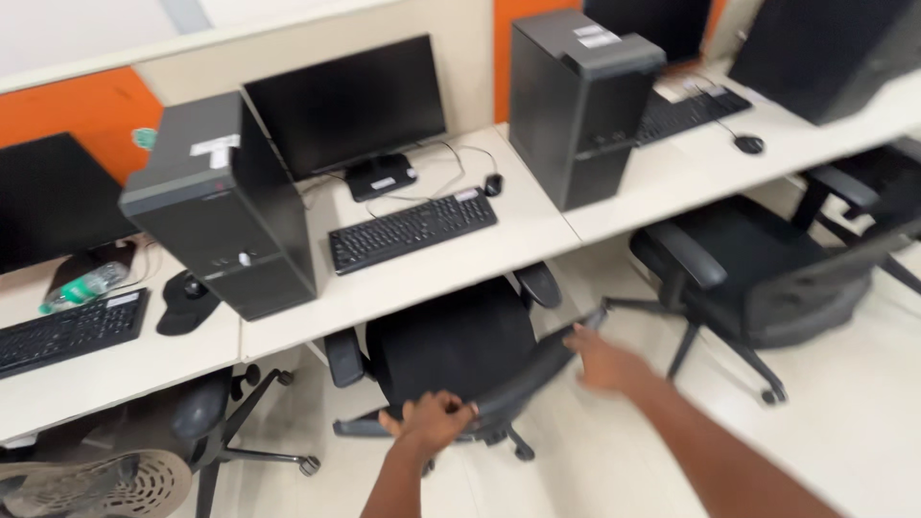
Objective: The person adjusts several office chairs in a computer lab, pulling them out from under desks and pushing them back in. The person handles the chairs by their backrests and armrests, moving them into position in front of computer workstations.
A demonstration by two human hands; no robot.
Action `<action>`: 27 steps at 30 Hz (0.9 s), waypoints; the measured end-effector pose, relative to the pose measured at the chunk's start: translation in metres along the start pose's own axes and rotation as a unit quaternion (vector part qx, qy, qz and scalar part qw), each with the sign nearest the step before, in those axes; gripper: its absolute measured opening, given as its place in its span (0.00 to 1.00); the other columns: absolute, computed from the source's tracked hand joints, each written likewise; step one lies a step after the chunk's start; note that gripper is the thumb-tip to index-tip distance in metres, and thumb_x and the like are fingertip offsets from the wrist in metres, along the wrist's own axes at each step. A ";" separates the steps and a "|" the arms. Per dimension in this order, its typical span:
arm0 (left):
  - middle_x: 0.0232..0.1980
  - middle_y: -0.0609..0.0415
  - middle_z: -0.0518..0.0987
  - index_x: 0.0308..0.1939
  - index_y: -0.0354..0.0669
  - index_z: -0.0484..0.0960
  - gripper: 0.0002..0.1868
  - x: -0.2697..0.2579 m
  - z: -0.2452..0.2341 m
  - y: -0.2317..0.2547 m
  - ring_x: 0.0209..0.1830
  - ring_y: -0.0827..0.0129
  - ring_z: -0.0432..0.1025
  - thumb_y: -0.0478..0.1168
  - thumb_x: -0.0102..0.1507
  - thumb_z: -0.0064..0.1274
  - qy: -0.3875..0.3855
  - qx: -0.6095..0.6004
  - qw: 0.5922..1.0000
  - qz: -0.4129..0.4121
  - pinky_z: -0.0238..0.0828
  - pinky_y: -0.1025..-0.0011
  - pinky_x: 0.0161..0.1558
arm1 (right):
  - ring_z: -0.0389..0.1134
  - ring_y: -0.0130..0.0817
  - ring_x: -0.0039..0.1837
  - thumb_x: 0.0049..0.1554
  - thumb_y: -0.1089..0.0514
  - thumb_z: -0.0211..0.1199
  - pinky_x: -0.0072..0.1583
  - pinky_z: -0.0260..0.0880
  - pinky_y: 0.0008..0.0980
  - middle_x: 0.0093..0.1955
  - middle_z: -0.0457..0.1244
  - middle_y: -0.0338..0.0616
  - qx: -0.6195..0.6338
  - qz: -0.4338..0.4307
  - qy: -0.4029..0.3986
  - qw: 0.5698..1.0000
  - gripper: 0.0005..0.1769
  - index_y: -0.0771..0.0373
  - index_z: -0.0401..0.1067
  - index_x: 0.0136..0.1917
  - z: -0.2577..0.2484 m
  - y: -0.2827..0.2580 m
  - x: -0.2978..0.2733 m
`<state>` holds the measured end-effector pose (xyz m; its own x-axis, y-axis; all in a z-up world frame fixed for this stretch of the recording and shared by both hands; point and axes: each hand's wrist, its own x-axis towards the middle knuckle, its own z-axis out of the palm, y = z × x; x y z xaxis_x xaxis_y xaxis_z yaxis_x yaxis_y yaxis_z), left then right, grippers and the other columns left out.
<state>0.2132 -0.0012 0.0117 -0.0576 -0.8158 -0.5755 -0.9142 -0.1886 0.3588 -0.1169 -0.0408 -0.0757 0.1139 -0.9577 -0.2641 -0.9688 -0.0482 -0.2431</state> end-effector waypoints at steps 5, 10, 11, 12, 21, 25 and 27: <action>0.55 0.61 0.82 0.53 0.54 0.81 0.19 0.011 0.006 0.042 0.61 0.63 0.72 0.56 0.65 0.50 0.190 -0.035 0.974 0.122 0.66 0.54 0.63 | 0.61 0.47 0.74 0.57 0.50 0.61 0.71 0.63 0.45 0.76 0.57 0.47 0.051 0.069 0.107 0.991 0.32 0.53 0.63 0.74 -0.083 0.007 -0.001; 0.53 0.58 0.80 0.56 0.51 0.77 0.17 0.021 0.009 0.110 0.58 0.60 0.71 0.44 0.64 0.53 0.260 0.012 0.941 0.219 0.70 0.56 0.56 | 0.59 0.45 0.75 0.57 0.51 0.62 0.72 0.61 0.42 0.76 0.57 0.44 0.049 0.065 0.096 0.992 0.32 0.50 0.62 0.74 -0.115 0.053 -0.046; 0.54 0.58 0.80 0.56 0.50 0.77 0.16 0.023 0.010 0.126 0.58 0.59 0.72 0.44 0.64 0.52 0.265 0.016 0.935 0.233 0.70 0.56 0.56 | 0.58 0.44 0.75 0.57 0.52 0.62 0.72 0.60 0.42 0.76 0.56 0.45 0.050 0.055 0.089 0.993 0.33 0.51 0.61 0.74 -0.118 0.071 -0.054; 0.54 0.57 0.80 0.56 0.50 0.77 0.16 0.025 0.011 0.143 0.57 0.59 0.72 0.44 0.64 0.52 0.270 0.020 0.930 0.248 0.71 0.56 0.56 | 0.57 0.44 0.76 0.57 0.53 0.62 0.73 0.59 0.42 0.76 0.56 0.45 0.050 0.046 0.082 0.994 0.33 0.51 0.61 0.74 -0.122 0.091 -0.062; 0.54 0.57 0.79 0.50 0.49 0.80 0.11 0.030 0.048 0.312 0.60 0.59 0.69 0.40 0.65 0.50 0.260 0.069 0.894 0.360 0.69 0.58 0.58 | 0.65 0.45 0.71 0.58 0.56 0.63 0.71 0.66 0.42 0.72 0.63 0.46 0.083 0.119 0.103 0.984 0.32 0.51 0.62 0.75 -0.180 0.236 -0.137; 0.53 0.58 0.78 0.47 0.48 0.81 0.08 0.022 0.065 0.388 0.62 0.62 0.68 0.41 0.66 0.50 0.246 0.139 0.866 0.412 0.67 0.57 0.59 | 0.65 0.43 0.70 0.58 0.56 0.61 0.69 0.67 0.42 0.71 0.62 0.43 0.121 0.150 0.124 0.973 0.31 0.51 0.61 0.74 -0.209 0.271 -0.167; 0.51 0.58 0.78 0.47 0.49 0.81 0.08 0.025 0.069 0.426 0.59 0.62 0.69 0.40 0.65 0.50 0.262 0.114 0.846 0.451 0.68 0.57 0.58 | 0.65 0.43 0.70 0.59 0.56 0.61 0.69 0.67 0.42 0.70 0.63 0.44 0.118 0.147 0.151 0.970 0.31 0.51 0.61 0.74 -0.219 0.285 -0.178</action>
<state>-0.2057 -0.0643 0.0990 -0.6423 -0.7127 0.2818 -0.6500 0.7014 0.2925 -0.4612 0.0540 0.1064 -0.2645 -0.9613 -0.0770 -0.8679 0.2721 -0.4155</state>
